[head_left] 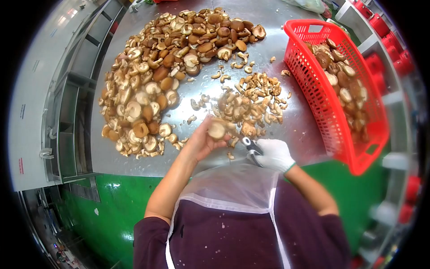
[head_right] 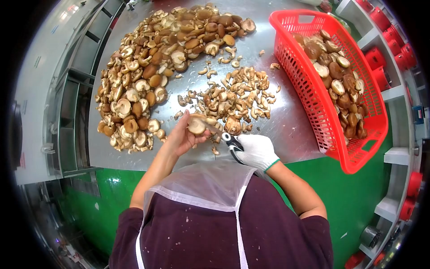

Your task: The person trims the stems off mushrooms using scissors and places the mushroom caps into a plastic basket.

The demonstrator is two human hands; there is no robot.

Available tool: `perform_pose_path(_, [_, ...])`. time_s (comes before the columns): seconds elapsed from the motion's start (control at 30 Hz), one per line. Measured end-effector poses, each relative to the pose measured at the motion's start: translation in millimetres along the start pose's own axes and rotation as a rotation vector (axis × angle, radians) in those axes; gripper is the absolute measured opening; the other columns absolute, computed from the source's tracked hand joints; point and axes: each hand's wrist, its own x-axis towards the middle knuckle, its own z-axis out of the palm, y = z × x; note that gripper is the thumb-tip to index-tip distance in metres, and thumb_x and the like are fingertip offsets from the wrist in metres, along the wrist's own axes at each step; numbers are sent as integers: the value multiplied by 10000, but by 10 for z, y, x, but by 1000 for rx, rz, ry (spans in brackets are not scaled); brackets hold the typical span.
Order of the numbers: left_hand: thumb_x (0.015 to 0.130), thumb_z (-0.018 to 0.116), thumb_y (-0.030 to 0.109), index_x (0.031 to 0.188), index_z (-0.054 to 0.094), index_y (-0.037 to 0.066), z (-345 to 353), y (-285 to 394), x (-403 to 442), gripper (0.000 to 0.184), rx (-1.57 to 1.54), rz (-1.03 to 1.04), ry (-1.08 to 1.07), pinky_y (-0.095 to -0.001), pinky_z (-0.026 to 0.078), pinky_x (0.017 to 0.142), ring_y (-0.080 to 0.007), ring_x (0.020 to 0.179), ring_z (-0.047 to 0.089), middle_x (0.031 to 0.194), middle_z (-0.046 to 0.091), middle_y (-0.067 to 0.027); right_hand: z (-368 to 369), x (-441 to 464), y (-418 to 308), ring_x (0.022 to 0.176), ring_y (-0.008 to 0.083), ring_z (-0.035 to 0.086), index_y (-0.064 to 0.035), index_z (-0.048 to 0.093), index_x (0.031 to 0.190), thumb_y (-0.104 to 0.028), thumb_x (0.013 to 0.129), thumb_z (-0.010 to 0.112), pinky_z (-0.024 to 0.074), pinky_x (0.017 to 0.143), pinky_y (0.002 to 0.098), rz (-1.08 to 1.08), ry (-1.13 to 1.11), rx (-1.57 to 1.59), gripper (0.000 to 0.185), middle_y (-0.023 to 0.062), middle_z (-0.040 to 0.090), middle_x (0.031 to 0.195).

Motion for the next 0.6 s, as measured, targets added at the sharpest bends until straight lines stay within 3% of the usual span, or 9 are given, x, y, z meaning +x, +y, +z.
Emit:
perform_pose_path(0.1, [1009,318,293,1199,474,-31,-145,-26,189,407,211,40,261,-293,585,641,-226,804,663,1019,635,-176,115,-157,251,503,177,524,-55,556,678,-332,831,633,427,509,347,300,-51,644,325,86,539,563])
perform_pose_path(0.13, [986,299,195,1187,472,-55,-96,3,250,365,269,25,365,-267,583,624,-197,790,659,996,633,-163,48,-200,210,527,80,412,-73,510,654,-263,847,661,350,487,287,543,-138,1087,310,7,450,544])
perform_pose_path(0.27, [945,335,141,1211,453,-38,413,229,394,342,360,93,228,-246,564,623,-186,795,657,1018,623,-153,184,-327,323,520,65,377,-93,502,664,-228,865,647,304,471,266,585,-154,1212,282,-38,424,569])
perform_pose_path(0.33, [989,389,258,1270,432,-12,921,364,548,392,358,83,62,-268,565,713,-229,840,659,1079,614,-175,450,-321,449,525,64,391,-92,528,689,-225,866,642,321,478,254,547,-75,1230,250,-32,458,591])
perform_pose_path(0.4, [986,436,358,1327,402,9,1465,508,702,489,323,148,-267,-340,541,829,-274,962,636,1143,588,-190,565,-303,497,526,66,418,-79,554,729,-220,868,632,341,485,245,585,17,1230,213,-18,497,619])
perform_pose_path(0.47, [960,472,443,1427,292,5,1956,776,502,666,523,355,-412,-378,472,927,-274,1139,552,1315,489,-201,599,-263,486,532,78,471,-57,583,788,-218,861,629,375,495,237,680,59,1365,183,8,548,664])
perform_pose_path(0.5, [949,505,425,1448,253,4,1995,942,435,699,715,452,-395,-336,484,896,-252,1126,555,1378,441,-200,634,-264,529,525,86,491,-49,593,799,-221,850,638,388,486,240,689,67,1440,185,21,556,650])
perform_pose_path(0.57, [946,529,377,1399,365,0,1613,1127,667,611,883,719,-249,-306,494,869,-212,1091,575,1325,503,-187,593,-258,504,509,93,498,-43,598,803,-211,841,635,384,463,243,742,60,1334,177,27,558,637])
perform_pose_path(0.6, [944,543,345,1356,423,-9,1379,1257,584,556,868,691,-167,-301,501,855,-194,1062,590,1256,552,-170,563,-256,491,505,93,501,-39,596,798,-208,838,632,381,454,243,755,45,1307,177,29,559,632])
